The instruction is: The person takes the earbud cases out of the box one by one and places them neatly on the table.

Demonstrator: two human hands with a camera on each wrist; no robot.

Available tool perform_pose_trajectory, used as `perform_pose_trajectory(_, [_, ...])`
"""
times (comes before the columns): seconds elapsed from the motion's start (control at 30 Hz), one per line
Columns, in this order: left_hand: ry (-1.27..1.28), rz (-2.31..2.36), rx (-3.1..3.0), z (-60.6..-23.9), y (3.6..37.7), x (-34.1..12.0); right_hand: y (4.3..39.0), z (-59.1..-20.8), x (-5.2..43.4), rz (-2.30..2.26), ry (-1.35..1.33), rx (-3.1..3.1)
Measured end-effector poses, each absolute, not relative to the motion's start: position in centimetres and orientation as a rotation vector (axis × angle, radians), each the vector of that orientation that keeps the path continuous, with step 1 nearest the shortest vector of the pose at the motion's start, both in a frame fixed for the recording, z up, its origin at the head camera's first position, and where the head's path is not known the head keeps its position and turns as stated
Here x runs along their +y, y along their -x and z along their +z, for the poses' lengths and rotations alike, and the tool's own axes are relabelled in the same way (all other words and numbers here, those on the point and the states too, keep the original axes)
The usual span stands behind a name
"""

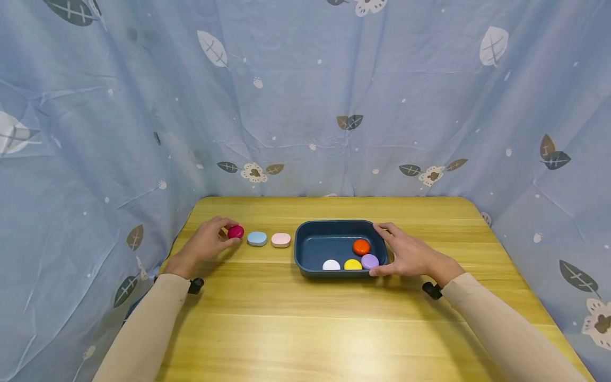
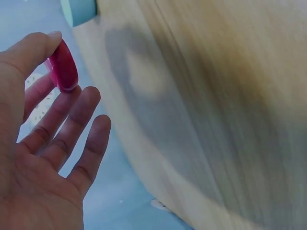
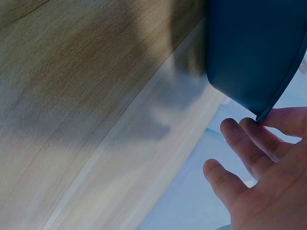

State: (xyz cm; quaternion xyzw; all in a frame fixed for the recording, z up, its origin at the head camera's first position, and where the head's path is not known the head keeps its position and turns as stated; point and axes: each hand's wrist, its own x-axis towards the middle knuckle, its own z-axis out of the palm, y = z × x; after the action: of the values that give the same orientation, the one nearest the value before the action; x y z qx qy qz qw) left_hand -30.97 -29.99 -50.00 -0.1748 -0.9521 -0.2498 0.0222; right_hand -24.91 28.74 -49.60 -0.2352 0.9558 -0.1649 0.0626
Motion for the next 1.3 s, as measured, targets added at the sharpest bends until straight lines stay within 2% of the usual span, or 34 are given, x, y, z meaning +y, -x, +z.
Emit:
perform_pose_trajectory(0.6, [0.502, -0.718, -3.084, -51.7, 31.9, -30.5, 24.6, -49.7, 28.7, -0.495, 0.718, 2.888])
perform_pose_trajectory(1.3, [0.455, -0.749, -3.102, -51.2, 31.5, -29.8, 24.8, -49.6, 28.7, -0.509, 0.722, 2.876])
